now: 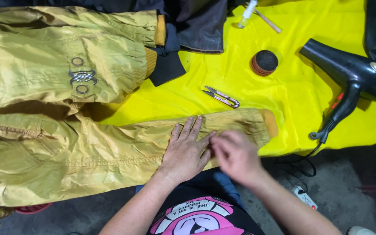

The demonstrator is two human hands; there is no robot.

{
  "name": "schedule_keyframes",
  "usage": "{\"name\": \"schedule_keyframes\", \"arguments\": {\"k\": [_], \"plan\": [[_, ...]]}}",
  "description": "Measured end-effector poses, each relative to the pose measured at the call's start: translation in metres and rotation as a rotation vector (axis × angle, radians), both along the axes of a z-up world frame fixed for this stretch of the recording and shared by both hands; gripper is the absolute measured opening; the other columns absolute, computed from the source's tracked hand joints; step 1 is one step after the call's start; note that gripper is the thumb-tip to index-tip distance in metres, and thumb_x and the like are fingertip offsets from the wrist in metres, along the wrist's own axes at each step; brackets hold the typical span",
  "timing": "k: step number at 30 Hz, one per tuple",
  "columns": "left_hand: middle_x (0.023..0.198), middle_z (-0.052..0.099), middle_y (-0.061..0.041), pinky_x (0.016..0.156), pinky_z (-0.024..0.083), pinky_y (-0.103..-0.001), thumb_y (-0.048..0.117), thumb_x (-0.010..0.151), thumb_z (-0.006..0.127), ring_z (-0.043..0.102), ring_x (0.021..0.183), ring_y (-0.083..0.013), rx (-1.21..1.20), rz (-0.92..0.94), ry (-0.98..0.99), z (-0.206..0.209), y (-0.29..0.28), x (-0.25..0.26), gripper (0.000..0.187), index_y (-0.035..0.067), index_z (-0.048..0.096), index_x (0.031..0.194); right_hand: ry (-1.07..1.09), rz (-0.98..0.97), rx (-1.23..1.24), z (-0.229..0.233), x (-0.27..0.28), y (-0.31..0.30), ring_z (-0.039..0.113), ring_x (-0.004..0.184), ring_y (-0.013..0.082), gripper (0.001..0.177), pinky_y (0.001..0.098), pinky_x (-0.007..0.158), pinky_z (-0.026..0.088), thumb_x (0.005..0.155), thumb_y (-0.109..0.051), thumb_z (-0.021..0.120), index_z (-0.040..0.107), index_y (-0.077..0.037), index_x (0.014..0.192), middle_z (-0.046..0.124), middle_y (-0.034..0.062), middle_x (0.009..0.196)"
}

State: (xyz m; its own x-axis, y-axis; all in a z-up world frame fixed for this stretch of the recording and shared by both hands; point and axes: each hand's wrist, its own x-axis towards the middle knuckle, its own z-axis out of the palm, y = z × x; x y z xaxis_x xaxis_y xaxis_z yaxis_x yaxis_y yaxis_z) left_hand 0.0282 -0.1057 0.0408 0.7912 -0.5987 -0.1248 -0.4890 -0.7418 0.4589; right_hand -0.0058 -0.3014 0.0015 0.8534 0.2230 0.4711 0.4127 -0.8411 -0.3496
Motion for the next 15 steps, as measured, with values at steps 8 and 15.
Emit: {"name": "schedule_keyframes", "arguments": {"k": [8, 15], "plan": [[0.169, 0.020, -0.017, 0.121, 0.007, -0.060, 0.042, 0.101, 0.048, 0.009, 0.157, -0.0371, -0.030, -0.005, 0.056, 0.008, 0.003, 0.000, 0.054, 0.029, 0.048, 0.153, -0.094, -0.013, -0.285, 0.008, -0.002, -0.069, 0.070, 0.086, 0.0247, 0.013, 0.0349, 0.078, 0.057, 0.087, -0.020, 0.069, 0.078, -0.022, 0.096, 0.069, 0.0006, 0.094], [0.168, 0.022, -0.018, 0.120, 0.009, -0.060, 0.042, 0.100, 0.049, 0.011, 0.157, -0.0374, -0.030, -0.008, 0.037, 0.008, 0.003, -0.001, 0.053, 0.029, 0.050, 0.152, 0.035, 0.096, 0.029, 0.015, -0.001, -0.014, 0.073, 0.086, 0.0265, 0.011, 0.0365, 0.076, 0.059, 0.088, -0.019, 0.070, 0.079, -0.019, 0.094, 0.072, 0.0009, 0.092]]}}
